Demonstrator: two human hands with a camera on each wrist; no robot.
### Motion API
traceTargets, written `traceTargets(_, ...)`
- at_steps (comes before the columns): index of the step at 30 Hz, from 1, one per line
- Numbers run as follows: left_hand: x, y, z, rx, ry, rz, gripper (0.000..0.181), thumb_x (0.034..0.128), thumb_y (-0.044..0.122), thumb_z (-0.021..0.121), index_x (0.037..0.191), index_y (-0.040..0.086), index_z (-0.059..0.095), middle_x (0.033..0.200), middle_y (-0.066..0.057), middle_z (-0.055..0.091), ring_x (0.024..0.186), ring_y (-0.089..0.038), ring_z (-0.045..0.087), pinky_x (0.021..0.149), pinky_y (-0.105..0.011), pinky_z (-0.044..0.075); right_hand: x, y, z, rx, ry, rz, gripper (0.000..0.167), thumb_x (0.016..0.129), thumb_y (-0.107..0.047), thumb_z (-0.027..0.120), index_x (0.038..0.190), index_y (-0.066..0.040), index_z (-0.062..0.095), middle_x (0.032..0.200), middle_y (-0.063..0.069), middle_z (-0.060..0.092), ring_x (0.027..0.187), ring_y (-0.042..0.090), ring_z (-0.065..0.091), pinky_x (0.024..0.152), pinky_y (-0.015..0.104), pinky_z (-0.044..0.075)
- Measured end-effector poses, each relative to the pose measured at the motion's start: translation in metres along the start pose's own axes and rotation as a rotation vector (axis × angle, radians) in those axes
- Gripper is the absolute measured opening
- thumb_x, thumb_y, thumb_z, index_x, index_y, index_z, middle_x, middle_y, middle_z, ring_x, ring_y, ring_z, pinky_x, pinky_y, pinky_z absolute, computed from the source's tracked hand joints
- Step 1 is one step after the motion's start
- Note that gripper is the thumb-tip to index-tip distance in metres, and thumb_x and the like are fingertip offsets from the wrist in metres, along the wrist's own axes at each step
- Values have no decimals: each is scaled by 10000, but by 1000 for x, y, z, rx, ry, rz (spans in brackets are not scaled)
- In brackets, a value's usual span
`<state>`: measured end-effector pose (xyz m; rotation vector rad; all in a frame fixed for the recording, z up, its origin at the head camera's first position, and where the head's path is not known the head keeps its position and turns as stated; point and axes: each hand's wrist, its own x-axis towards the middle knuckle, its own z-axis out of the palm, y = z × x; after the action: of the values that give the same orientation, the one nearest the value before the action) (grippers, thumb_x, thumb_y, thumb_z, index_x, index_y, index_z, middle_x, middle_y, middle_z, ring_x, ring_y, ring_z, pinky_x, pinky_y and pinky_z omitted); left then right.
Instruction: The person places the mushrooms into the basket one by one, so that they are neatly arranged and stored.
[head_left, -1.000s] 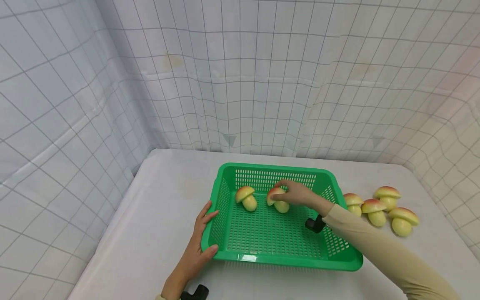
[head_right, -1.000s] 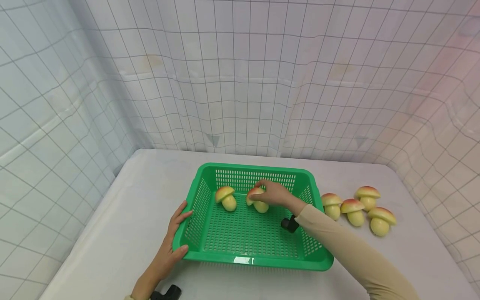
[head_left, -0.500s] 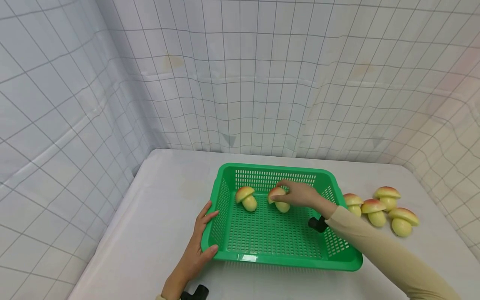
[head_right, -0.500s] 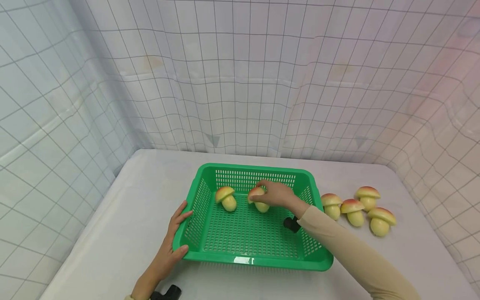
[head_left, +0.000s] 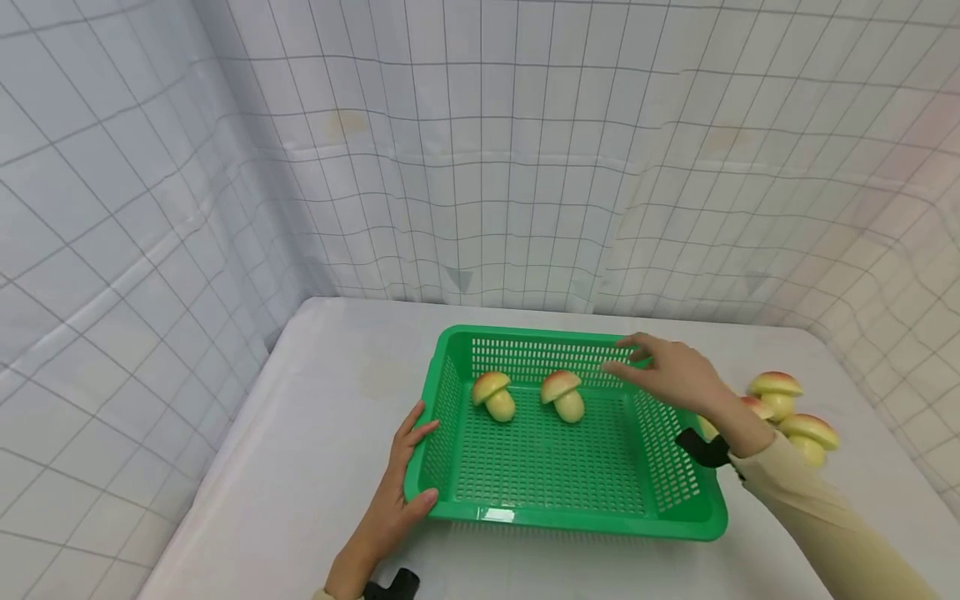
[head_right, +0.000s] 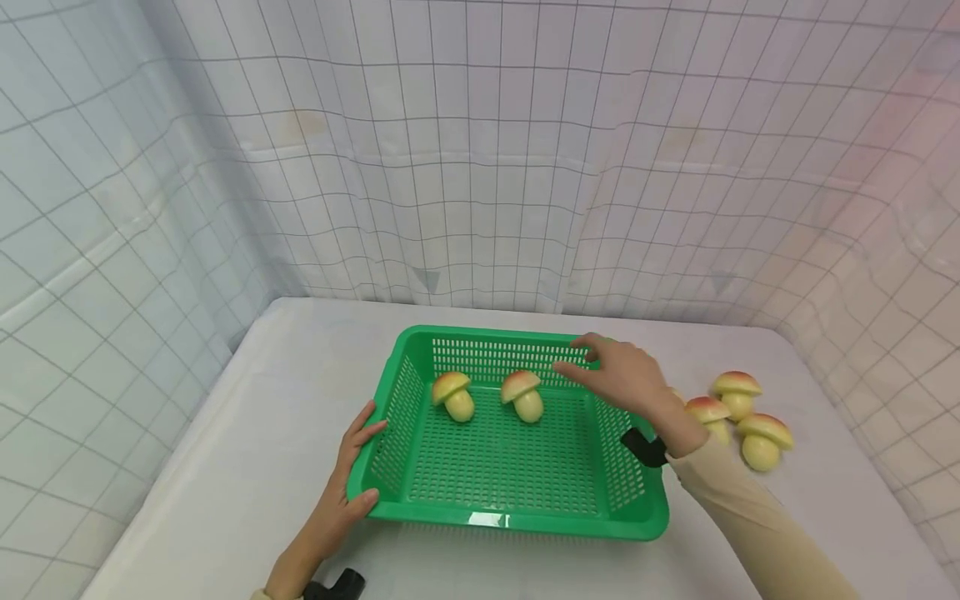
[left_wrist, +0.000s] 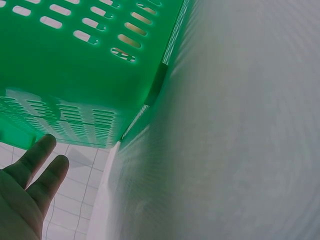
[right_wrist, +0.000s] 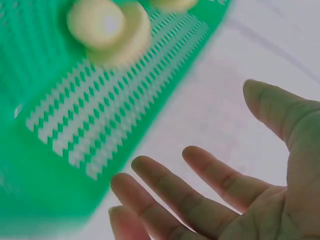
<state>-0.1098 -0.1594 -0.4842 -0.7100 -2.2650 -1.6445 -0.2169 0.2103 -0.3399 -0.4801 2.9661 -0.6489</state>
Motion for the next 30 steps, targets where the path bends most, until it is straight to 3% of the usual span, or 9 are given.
traceTargets(2, 1, 0, 1, -7, -1, 6, 712, 801, 132, 558, 1463, 76, 299, 1573, -61, 55, 1416, -296, 74, 971, -639, 171, -13, 16, -13, 36, 43, 31, 662, 915, -557, 496, 1340, -51, 496, 1176, 216, 609, 986, 349, 617, 767, 527, 445)
traceTargets(8, 0, 2, -1, -3, 14, 15, 713, 796, 136, 568, 1458, 89, 309, 1570, -73, 66, 1414, -301, 80, 969, -629, 166, -52, 82, -36, 91, 213, 127, 648, 957, -465, 481, 1408, -11, 383, 1282, 301, 498, 1098, 463, 501, 760, 600, 389)
traceTargets(13, 1, 3, -3, -13, 19, -4, 708, 796, 142, 550, 1457, 71, 304, 1571, -56, 60, 1414, -287, 77, 943, -679, 148, -77, 129, -37, 13, 317, 276, 672, 963, -462, 460, 1430, 6, 338, 1281, 354, 458, 1083, 527, 461, 678, 590, 385)
traceTargets(16, 2, 3, -4, -18, 19, -3, 709, 794, 147, 545, 1453, 44, 302, 1571, -57, 58, 1414, -292, 75, 934, -693, 147, -90, 152, -31, -32, 339, 381, 721, 962, -488, 434, 1441, 31, 289, 1272, 382, 435, 1062, 552, 451, 630, 568, 397)
traceTargets(22, 1, 1, -3, -22, 13, -6, 712, 795, 141, 540, 1456, 42, 296, 1572, -50, 55, 1416, -290, 71, 937, -690, 149, -110, 186, -14, -25, 290, 511, 817, 951, -544, 394, 1458, 60, 181, 1233, 435, 409, 982, 601, 451, 576, 567, 387)
traceTargets(30, 1, 2, 1, -32, 2, -25, 710, 800, 142, 530, 1470, 122, 293, 1573, -39, 51, 1418, -273, 66, 935, -692, 154, -117, 200, -1, 27, 106, 680, 921, 921, -652, 281, 1470, 47, 39, 1237, 421, 411, 892, 587, 499, 613, 580, 357)
